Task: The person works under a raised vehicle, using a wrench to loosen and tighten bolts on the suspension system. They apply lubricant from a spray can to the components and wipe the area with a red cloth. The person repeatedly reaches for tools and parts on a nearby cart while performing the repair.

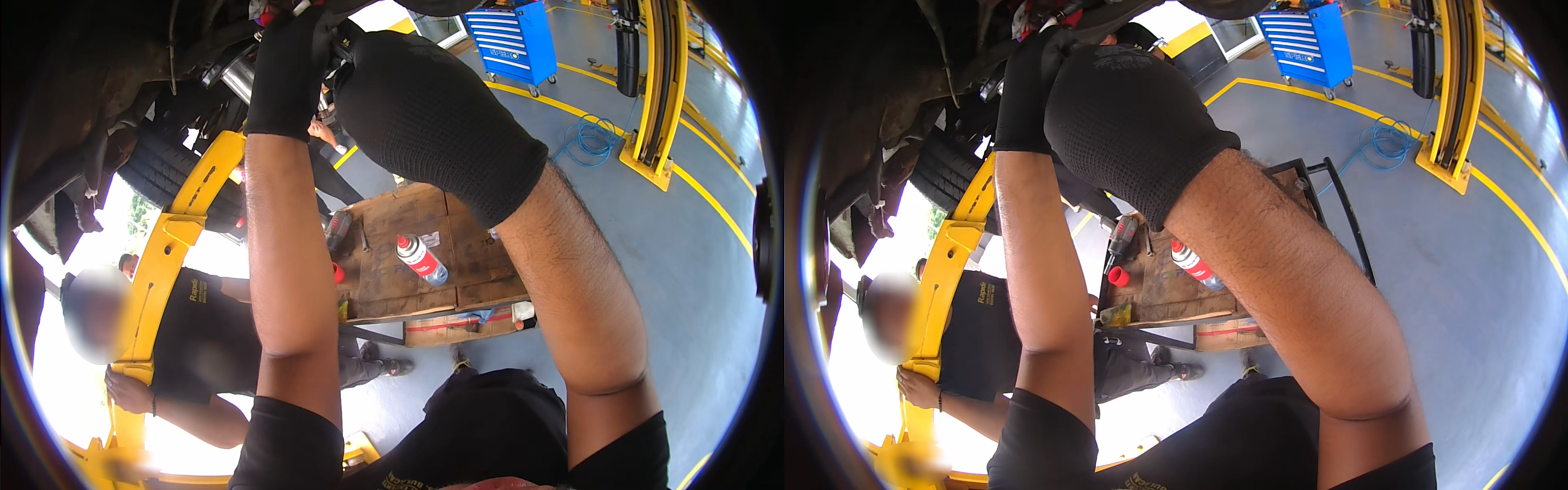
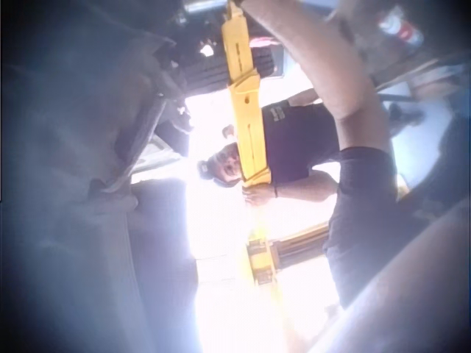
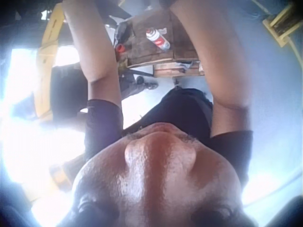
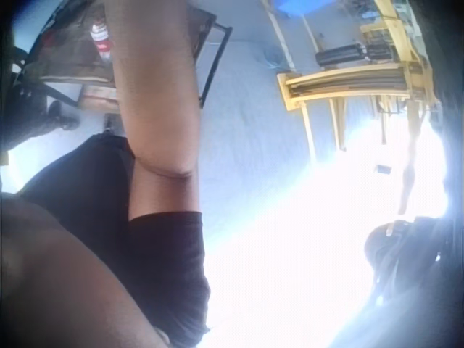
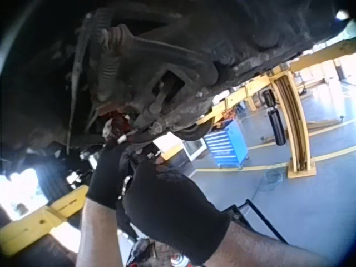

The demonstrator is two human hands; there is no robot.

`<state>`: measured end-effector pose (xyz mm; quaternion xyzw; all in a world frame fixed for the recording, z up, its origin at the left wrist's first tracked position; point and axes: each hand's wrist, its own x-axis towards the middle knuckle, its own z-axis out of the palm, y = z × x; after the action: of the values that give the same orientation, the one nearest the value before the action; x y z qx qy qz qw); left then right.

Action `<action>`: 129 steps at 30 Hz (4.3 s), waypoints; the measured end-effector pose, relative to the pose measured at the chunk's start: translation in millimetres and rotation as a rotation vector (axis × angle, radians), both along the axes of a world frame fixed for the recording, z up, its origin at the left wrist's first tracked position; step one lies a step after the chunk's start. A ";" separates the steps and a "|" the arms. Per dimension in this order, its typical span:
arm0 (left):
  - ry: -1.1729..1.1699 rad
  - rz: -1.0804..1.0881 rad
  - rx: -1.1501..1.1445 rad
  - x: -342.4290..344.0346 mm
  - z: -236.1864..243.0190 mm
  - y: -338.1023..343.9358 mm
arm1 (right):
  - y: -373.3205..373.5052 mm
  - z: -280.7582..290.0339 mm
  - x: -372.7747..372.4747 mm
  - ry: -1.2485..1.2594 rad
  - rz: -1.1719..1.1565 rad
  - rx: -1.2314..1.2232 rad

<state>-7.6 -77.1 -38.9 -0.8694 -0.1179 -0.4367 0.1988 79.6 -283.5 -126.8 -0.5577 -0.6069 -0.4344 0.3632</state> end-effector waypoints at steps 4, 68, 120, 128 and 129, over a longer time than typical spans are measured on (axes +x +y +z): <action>0.074 0.100 -0.001 -1.9 0.4 -5.9 | 0.1 -0.5 -4.0 0.145 0.078 -0.115; 0.299 -0.251 -1.119 -294.0 -512.5 65.8 | -40.5 121.1 -61.9 -0.647 -0.717 -0.024; 0.431 -0.295 -1.176 -284.7 -548.2 68.5 | 0.5 57.0 -21.8 -0.446 -1.160 0.294; 0.402 -0.328 -1.212 -284.7 -542.5 64.0 | 2.8 48.6 -14.3 -0.445 -1.147 0.332; 0.403 -0.328 -1.207 -283.4 -542.6 63.4 | 5.0 45.6 -17.4 -0.399 -1.131 0.343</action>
<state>-291.0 -13.8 -581.5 -0.8997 -0.1687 -0.1472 -0.3748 62.2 -278.5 -81.2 -0.6345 -0.1952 -0.7467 0.0410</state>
